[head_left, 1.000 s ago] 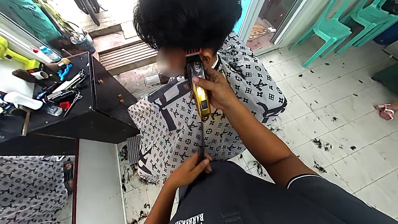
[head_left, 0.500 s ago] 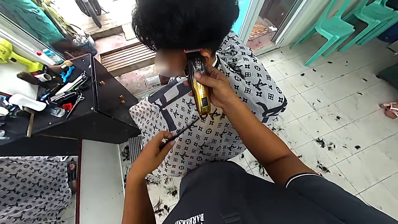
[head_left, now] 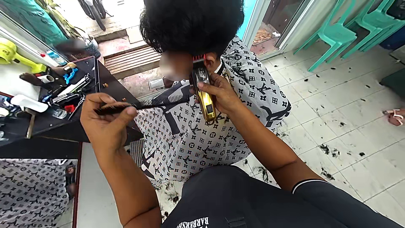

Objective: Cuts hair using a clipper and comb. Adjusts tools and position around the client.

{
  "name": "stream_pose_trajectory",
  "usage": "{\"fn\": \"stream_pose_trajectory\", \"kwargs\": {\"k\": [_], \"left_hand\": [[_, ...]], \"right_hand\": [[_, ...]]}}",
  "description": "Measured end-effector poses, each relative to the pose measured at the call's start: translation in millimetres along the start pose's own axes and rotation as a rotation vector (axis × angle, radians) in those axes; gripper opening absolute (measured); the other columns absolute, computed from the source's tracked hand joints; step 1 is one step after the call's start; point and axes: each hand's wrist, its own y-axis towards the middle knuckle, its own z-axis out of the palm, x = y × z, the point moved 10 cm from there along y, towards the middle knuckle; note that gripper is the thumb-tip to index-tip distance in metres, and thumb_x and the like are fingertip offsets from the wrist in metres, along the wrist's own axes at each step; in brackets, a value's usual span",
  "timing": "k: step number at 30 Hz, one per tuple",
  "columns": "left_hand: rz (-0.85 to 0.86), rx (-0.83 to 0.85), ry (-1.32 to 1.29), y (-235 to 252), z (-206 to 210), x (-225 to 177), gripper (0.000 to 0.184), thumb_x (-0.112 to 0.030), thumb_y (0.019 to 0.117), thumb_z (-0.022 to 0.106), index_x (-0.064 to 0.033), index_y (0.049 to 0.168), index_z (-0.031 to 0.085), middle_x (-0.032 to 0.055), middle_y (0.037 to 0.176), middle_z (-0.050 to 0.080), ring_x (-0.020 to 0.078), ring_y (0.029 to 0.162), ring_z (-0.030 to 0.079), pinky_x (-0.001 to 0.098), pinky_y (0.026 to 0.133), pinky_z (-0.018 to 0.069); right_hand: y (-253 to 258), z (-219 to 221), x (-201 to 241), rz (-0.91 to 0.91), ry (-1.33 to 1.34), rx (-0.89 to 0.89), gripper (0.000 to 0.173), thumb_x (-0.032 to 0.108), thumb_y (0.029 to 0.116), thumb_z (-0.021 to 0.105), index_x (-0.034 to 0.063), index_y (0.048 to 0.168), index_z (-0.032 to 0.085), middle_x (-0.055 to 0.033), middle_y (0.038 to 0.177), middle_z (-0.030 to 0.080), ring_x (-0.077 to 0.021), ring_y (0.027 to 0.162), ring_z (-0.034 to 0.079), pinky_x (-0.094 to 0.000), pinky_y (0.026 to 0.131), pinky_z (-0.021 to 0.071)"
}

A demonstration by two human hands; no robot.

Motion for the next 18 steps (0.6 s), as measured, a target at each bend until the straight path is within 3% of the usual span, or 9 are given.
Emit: {"fn": "stream_pose_trajectory", "kwargs": {"k": [3, 6, 10, 13, 15, 18], "left_hand": [[0.097, -0.009, -0.378, 26, 6, 17, 0.031, -0.020, 0.0906, 0.078, -0.0311, 0.115, 0.063, -0.0136, 0.096, 0.071, -0.0004, 0.076, 0.066, 0.0169, 0.068, 0.0569], [0.054, -0.063, -0.529, 49, 20, 36, 0.018, -0.013, 0.0949, 0.061, -0.0273, 0.105, 0.067, -0.0110, 0.090, 0.069, -0.0004, 0.069, 0.060, 0.0159, 0.060, 0.0512], [-0.034, 0.045, -0.621, 72, 52, 57, 0.029, -0.010, 0.0979, 0.044, -0.0241, 0.101, 0.069, -0.0096, 0.092, 0.068, -0.0015, 0.064, 0.056, 0.0138, 0.054, 0.0453], [-0.163, 0.122, -0.694, 85, 68, 87, 0.038, -0.016, 0.1048, 0.030, -0.0222, 0.110, 0.067, -0.0064, 0.091, 0.072, 0.0026, 0.069, 0.064, 0.0180, 0.060, 0.0521], [-0.244, 0.101, -0.685, 96, 74, 102, 0.041, -0.021, 0.1094, 0.023, -0.0202, 0.118, 0.063, -0.0038, 0.092, 0.073, 0.0046, 0.068, 0.063, 0.0190, 0.058, 0.0514], [-0.305, 0.069, -0.658, 114, 80, 101, 0.043, -0.030, 0.1135, 0.018, -0.0198, 0.134, 0.054, -0.0007, 0.103, 0.072, 0.0074, 0.072, 0.064, 0.0217, 0.063, 0.0536]], "right_hand": [[-9, -3, -21, 0.118, -0.013, -0.009, 0.041, 0.010, 0.0980, 0.064, 0.0007, 0.134, 0.047, -0.0157, 0.111, 0.067, -0.0271, 0.093, 0.072, -0.0432, 0.076, 0.0642], [-13, -1, -25, 0.140, -0.006, -0.002, 0.040, 0.010, 0.0982, 0.063, 0.0008, 0.134, 0.048, -0.0161, 0.111, 0.068, -0.0272, 0.093, 0.073, -0.0431, 0.076, 0.0643], [-15, 1, -15, 0.123, -0.027, -0.002, 0.036, 0.011, 0.0990, 0.062, 0.0025, 0.132, 0.049, -0.0146, 0.109, 0.069, -0.0262, 0.092, 0.073, -0.0419, 0.076, 0.0646], [-15, 1, -11, 0.099, -0.043, 0.005, 0.036, 0.011, 0.0991, 0.062, 0.0025, 0.132, 0.050, -0.0149, 0.109, 0.069, -0.0268, 0.094, 0.073, -0.0425, 0.077, 0.0642], [-16, -1, -12, 0.111, -0.052, -0.005, 0.036, 0.010, 0.0992, 0.062, 0.0024, 0.132, 0.050, -0.0155, 0.109, 0.069, -0.0276, 0.095, 0.073, -0.0432, 0.077, 0.0642], [-16, 1, -16, 0.132, -0.053, -0.004, 0.036, 0.011, 0.0991, 0.062, 0.0029, 0.132, 0.050, -0.0152, 0.110, 0.069, -0.0275, 0.095, 0.073, -0.0435, 0.077, 0.0643]]}}
